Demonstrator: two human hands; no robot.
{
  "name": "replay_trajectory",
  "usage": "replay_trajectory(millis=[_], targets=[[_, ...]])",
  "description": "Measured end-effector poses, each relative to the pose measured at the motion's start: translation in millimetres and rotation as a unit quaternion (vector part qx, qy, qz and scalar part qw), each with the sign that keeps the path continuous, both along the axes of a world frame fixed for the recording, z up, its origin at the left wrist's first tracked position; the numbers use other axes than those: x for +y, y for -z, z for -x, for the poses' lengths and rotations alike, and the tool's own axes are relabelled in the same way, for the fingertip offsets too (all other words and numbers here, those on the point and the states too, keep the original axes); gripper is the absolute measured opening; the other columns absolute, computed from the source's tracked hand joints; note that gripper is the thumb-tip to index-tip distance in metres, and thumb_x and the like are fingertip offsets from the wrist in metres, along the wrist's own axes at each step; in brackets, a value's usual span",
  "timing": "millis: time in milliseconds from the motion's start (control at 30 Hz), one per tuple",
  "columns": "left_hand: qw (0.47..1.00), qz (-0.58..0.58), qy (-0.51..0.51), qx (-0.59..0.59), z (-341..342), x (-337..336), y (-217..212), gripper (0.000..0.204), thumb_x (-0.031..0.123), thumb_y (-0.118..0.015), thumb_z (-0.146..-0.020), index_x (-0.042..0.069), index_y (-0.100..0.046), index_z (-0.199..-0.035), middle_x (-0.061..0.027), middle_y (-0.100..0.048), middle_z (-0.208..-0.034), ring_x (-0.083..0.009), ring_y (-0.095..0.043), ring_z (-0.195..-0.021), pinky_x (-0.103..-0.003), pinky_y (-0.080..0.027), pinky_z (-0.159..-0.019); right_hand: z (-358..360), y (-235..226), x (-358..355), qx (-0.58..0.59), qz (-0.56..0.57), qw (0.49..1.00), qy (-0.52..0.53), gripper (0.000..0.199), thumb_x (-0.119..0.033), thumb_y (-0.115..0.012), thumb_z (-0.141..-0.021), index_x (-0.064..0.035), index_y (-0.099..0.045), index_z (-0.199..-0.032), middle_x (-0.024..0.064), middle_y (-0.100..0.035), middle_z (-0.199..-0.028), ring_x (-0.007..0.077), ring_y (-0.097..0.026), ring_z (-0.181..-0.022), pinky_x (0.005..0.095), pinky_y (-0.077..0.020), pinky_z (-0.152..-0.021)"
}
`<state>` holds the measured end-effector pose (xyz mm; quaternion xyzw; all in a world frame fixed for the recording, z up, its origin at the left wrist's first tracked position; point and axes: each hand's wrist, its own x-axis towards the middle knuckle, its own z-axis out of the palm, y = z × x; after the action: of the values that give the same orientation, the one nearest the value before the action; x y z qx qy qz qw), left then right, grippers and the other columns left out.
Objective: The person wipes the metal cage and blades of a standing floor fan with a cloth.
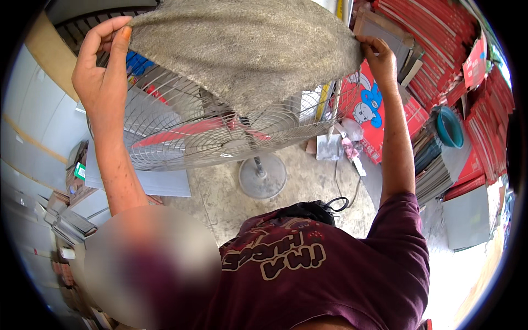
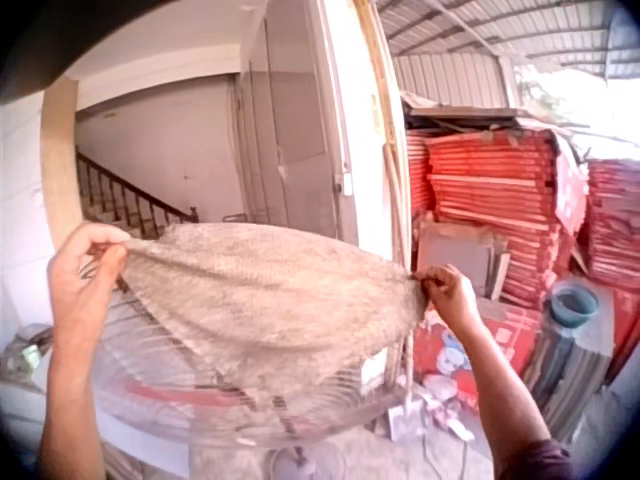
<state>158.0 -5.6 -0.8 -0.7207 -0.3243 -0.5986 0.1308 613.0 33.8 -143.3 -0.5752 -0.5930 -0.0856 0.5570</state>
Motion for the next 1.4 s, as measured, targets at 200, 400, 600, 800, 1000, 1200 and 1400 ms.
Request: replay_trajectory(millis=[200,400,600,800,1000,1200,1400], targets=[[0.993,-0.044,0.006,0.113,-42.7,12.7,-4.2,0.012,0.012,-0.067,-0.088,0.006,-0.070,-0.099,0.0024,-0.063,-0.085,-0.0076,-0.053,-0.081,-0.022,-0.043,-0.079,-26.2,49.8,1.5,0.058,0.074,0.995,0.028,0.021,-0.011,-0.061,-0.088,-0.0128,-0.071,-0.105,0.0073,-0.067,-0.088,0.0159,-0.065,-0.078,0.0288,-0.0505,-0.074],[0.979,-0.069,-0.021,0.192,-95.5,8.7,-10.6,0.012,0.010,-0.069,-0.084,0.008,-0.069,-0.096,0.0027,-0.063,-0.082,-0.0100,-0.052,-0.073,-0.024,-0.042,-0.077,-44.1,100.5,3.3,0.104,0.127,0.986,0.027,0.023,-0.011,-0.060,-0.087,-0.0089,-0.070,-0.107,0.0102,-0.070,-0.089,0.0180,-0.068,-0.079,0.0302,-0.0518,-0.073],[0.959,-0.093,-0.068,0.258,-127.0,13.1,-22.3,0.012,0.015,-0.067,-0.085,0.012,-0.069,-0.096,0.0033,-0.063,-0.080,-0.0115,-0.053,-0.072,-0.028,-0.040,-0.081,-48.0,120.6,-6.5,0.117,0.137,0.984,0.003,0.023,-0.008,-0.059,-0.087,-0.0056,-0.069,-0.107,0.0119,-0.070,-0.091,0.0179,-0.068,-0.082,0.0295,-0.0518,-0.075],[0.971,-0.043,-0.056,0.227,-100.6,42.3,-51.0,0.016,0.015,-0.065,-0.087,0.013,-0.071,-0.102,0.0024,-0.065,-0.085,-0.0097,-0.051,-0.073,-0.024,-0.045,-0.070,-35.1,95.1,-23.6,0.112,0.082,0.990,-0.018,0.023,-0.003,-0.058,-0.086,-0.0057,-0.070,-0.106,0.0103,-0.068,-0.090,0.0165,-0.066,-0.079,0.0281,-0.0515,-0.074],[0.985,0.063,-0.090,0.136,-64.6,44.8,-61.0,0.020,0.018,-0.064,-0.089,0.012,-0.070,-0.107,0.0045,-0.063,-0.086,-0.0069,-0.048,-0.075,-0.022,-0.042,-0.072,-9.5,56.3,-34.3,0.102,0.039,0.993,-0.040,0.022,-0.001,-0.059,-0.087,-0.0051,-0.069,-0.106,0.0086,-0.066,-0.092,0.0149,-0.064,-0.079,0.0272,-0.0507,-0.075],[0.993,0.075,-0.039,0.087,9.3,63.1,-67.5,0.016,0.013,-0.064,-0.091,0.007,-0.070,-0.105,0.0045,-0.063,-0.089,-0.0057,-0.051,-0.081,-0.020,-0.041,-0.076,18.3,22.2,-36.3,0.100,-0.017,0.990,-0.095,0.019,0.000,-0.059,-0.089,-0.0022,-0.068,-0.105,0.0065,-0.065,-0.093,0.0118,-0.063,-0.080,0.0268,-0.0498,-0.078],[0.990,0.087,-0.102,0.054,57.5,46.0,-59.7,0.017,0.013,-0.065,-0.090,0.008,-0.070,-0.106,0.0048,-0.064,-0.090,-0.0058,-0.052,-0.081,-0.021,-0.043,-0.077,56.8,-12.3,-45.3,0.078,-0.052,0.986,-0.136,0.018,-0.002,-0.060,-0.091,-0.0034,-0.068,-0.106,0.0033,-0.063,-0.094,0.0097,-0.059,-0.082,0.0236,-0.0463,-0.075]])
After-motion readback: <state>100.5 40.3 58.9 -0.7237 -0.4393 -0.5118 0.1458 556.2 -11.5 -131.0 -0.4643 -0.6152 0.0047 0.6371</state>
